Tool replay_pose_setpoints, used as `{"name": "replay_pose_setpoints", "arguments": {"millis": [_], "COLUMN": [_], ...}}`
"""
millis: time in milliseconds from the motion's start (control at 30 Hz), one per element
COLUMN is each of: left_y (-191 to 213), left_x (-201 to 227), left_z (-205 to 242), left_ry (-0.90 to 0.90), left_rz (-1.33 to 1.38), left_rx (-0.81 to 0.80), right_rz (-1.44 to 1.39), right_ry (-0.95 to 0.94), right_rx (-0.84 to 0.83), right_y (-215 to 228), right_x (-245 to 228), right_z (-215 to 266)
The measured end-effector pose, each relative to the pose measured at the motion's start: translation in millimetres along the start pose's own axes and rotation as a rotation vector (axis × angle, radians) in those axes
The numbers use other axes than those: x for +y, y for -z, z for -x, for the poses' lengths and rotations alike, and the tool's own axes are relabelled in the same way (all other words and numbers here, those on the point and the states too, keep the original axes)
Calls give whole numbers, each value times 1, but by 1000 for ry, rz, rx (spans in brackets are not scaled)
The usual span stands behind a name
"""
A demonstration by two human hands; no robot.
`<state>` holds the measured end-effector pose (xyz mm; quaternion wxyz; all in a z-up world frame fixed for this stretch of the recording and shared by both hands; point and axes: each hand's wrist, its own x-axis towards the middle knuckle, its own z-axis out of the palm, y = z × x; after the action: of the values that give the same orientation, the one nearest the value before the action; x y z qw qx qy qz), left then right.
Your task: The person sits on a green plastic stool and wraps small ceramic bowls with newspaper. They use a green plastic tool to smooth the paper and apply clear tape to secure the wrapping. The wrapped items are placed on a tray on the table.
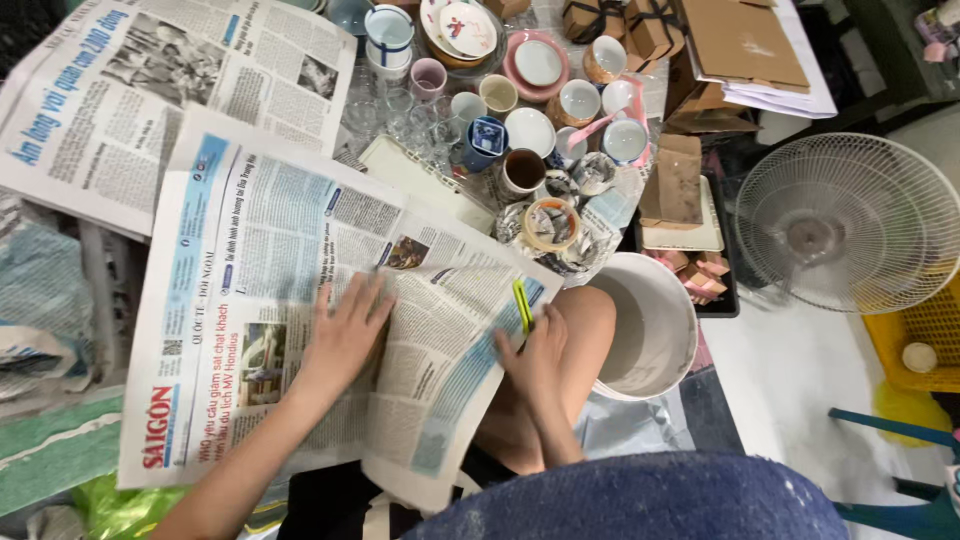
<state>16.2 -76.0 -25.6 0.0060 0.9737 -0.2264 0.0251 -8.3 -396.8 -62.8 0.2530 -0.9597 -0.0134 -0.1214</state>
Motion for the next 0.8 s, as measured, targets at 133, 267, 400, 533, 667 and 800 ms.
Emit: {"name": "replay_pose_setpoints", "arguments": {"millis": [133, 267, 400, 533, 667, 800], "left_y": [-36, -38, -51, -53, -50, -41], "left_x": [30, 45, 35, 20, 14, 23], "left_z": [-8, -10, -1, 23, 36, 28], "left_ry": [24, 64, 153, 123, 200, 307], "left_rz": [183, 376, 176, -44, -60, -56], "left_rx": [-75, -241, -315, -334, -317, -320], "right_rz": [-451, -557, -408, -315, -76, -168], "right_ry": [-234, -208, 34, 176, 334, 78], "right_rx": [-227, -138, -240, -339, -210, -398], "right_y": [-2, 33, 93, 133, 126, 97], "right_x": [23, 5, -25, -37, -10, 20], "right_z": [20, -6, -41, -53, -90, -150]}}
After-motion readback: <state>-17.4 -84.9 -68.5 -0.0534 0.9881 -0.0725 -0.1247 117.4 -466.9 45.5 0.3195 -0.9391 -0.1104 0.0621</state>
